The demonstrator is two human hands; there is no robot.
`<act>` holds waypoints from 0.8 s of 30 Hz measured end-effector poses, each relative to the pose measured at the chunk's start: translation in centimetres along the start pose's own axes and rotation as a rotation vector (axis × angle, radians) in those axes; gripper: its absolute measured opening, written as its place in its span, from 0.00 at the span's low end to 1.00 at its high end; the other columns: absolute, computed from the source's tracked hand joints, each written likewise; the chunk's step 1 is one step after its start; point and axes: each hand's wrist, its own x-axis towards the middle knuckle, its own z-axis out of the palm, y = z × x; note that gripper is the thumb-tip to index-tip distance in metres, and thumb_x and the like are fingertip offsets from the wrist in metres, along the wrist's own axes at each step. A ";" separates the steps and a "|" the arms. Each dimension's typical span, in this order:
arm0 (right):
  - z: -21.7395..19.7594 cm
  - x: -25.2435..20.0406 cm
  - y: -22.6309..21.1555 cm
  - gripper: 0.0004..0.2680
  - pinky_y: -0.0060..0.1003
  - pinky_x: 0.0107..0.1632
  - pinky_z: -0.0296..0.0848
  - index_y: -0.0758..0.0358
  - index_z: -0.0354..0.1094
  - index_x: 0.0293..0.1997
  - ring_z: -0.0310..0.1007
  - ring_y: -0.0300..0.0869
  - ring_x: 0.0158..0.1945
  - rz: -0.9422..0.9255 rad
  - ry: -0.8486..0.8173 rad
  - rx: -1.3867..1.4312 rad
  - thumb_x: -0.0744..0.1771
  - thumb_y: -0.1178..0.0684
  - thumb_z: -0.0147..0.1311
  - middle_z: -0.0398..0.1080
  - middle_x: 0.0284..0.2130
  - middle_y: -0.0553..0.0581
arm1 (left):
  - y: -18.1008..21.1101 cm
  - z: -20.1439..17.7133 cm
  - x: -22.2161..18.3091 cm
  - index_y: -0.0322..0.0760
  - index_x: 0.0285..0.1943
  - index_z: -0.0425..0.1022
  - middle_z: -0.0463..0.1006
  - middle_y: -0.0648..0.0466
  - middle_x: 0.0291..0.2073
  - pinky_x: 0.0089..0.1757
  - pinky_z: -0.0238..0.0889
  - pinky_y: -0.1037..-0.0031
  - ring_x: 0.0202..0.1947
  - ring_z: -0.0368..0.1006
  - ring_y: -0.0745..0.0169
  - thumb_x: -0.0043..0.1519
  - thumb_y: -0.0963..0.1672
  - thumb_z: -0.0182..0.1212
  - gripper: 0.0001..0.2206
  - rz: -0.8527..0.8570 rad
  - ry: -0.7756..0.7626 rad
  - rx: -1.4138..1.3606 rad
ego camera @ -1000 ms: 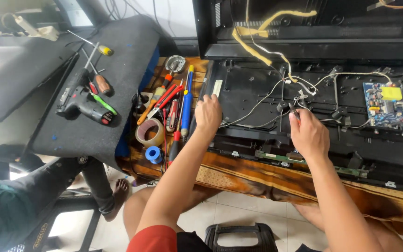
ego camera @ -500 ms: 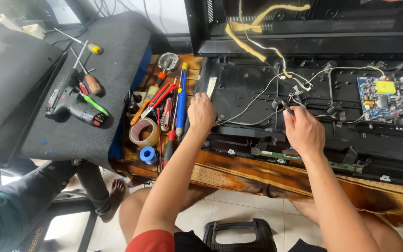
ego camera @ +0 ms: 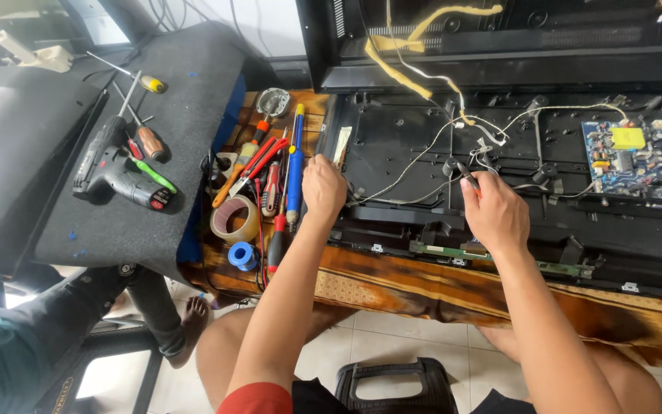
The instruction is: Disassembling a television and repairing internal components using hand tools
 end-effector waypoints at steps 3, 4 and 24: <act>0.0 0.0 0.1 0.10 0.50 0.40 0.78 0.52 0.72 0.52 0.80 0.54 0.39 0.001 -0.002 0.006 0.73 0.41 0.52 0.74 0.34 0.56 | -0.3 0.6 0.2 0.40 0.37 0.68 0.75 0.47 0.35 0.41 0.73 0.56 0.37 0.79 0.37 0.60 0.43 0.57 0.04 -0.043 -0.049 0.000; 0.0 0.0 0.1 0.10 0.50 0.40 0.78 0.52 0.72 0.52 0.80 0.54 0.39 0.005 -0.004 0.010 0.73 0.41 0.52 0.74 0.34 0.56 | -0.3 0.6 0.2 0.40 0.37 0.68 0.76 0.48 0.35 0.40 0.73 0.56 0.36 0.79 0.38 0.60 0.43 0.58 0.04 -0.062 -0.060 0.002; 0.2 -0.1 0.1 0.09 0.49 0.41 0.79 0.50 0.72 0.52 0.80 0.53 0.40 -0.007 0.017 -0.002 0.73 0.41 0.54 0.75 0.34 0.55 | -2.9 -3.1 1.8 0.47 0.39 0.80 0.84 0.55 0.32 0.44 0.74 0.58 0.43 0.82 0.46 0.49 0.51 0.74 0.14 -0.188 -0.346 -0.339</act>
